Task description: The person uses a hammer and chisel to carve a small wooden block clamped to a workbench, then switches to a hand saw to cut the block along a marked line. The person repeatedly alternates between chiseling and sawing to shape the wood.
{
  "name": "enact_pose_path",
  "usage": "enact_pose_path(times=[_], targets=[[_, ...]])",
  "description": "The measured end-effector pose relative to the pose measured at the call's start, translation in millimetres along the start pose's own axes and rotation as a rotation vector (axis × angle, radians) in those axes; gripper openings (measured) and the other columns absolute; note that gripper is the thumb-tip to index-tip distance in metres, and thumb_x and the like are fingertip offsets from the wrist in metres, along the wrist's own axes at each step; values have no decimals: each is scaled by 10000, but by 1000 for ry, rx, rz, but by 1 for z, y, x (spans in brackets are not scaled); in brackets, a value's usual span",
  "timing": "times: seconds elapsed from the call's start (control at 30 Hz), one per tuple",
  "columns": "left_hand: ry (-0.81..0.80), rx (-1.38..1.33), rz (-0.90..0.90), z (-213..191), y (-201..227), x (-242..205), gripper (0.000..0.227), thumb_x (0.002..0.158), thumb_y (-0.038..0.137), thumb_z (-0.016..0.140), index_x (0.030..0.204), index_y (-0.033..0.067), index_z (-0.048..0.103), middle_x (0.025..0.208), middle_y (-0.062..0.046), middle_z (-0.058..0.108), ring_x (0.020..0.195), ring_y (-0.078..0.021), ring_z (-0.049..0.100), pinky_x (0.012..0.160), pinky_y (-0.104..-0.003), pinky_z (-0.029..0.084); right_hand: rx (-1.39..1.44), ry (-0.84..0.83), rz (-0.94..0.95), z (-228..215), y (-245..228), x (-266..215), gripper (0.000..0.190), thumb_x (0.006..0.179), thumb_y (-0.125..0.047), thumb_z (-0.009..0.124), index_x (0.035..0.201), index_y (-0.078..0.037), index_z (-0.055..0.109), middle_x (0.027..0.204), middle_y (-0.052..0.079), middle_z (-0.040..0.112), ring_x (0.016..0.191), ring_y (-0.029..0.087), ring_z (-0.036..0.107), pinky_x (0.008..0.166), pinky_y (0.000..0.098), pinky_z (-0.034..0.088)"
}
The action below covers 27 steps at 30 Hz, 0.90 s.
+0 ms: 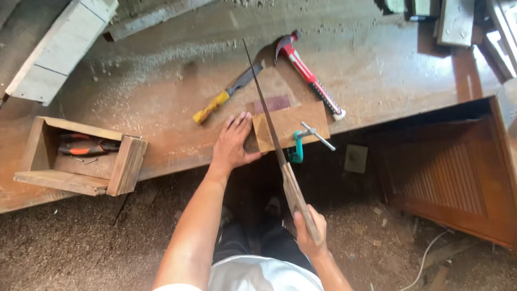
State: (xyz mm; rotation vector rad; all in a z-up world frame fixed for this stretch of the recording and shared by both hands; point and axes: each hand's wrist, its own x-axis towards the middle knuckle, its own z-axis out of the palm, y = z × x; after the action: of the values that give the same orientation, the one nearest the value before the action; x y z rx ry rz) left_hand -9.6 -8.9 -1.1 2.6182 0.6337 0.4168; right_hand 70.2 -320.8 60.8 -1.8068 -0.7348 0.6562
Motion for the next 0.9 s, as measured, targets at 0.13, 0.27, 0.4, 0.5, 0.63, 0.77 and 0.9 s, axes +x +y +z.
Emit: enact_pose_path(times=[0.13,0.27,0.4,0.5,0.63,0.77,0.9], targets=[[39,-4,14,2,-8,5,1045,676,527,847,1452,-69,480,1497,-200,530,1456,-310,436,1230,-483,279,-46,-5,-95,-7,9,-14,216,955,-183,609,823,-12,617,597,68,547,477,145,538,444,315,399],[30,36,26,2,-9,11,1056,649,521,848,1444,-74,488,1492,-197,540,1448,-303,446,1229,-481,283,-49,22,-188,-9,20,-17,232,975,-193,607,833,-10,623,626,60,555,509,127,558,455,301,410],[46,-18,16,1,-7,11,1088,645,560,851,1433,-91,480,1482,-222,525,1423,-334,463,1221,-489,278,9,-16,-69,-16,25,-18,245,952,-208,629,786,-29,620,565,37,526,466,122,514,444,297,380],[96,-127,15,-5,-6,7,1076,675,577,847,1440,-83,475,1487,-235,516,1411,-357,485,1225,-503,299,23,-29,-58,-17,24,-21,260,951,-222,637,776,-32,611,562,26,525,468,112,504,441,289,370],[197,-337,-62,-15,-1,-1,960,805,464,789,1534,-54,437,1564,-275,466,1444,-401,452,1206,-507,350,74,-44,-52,-24,23,-29,264,954,-229,641,782,-32,611,564,17,539,482,101,515,441,288,383],[247,-410,-183,-19,7,-12,753,851,342,778,1465,1,507,1536,-246,509,1429,-370,493,1174,-457,418,47,-55,-3,-35,24,-47,272,925,-232,676,764,-33,583,535,28,503,459,109,486,436,301,358],[273,-452,-389,-13,22,-8,608,903,298,748,1416,26,570,1452,-194,600,1354,-316,593,1150,-412,464,62,-79,47,-48,30,-58,254,907,-226,677,763,-36,588,543,39,518,467,115,499,440,310,366]])
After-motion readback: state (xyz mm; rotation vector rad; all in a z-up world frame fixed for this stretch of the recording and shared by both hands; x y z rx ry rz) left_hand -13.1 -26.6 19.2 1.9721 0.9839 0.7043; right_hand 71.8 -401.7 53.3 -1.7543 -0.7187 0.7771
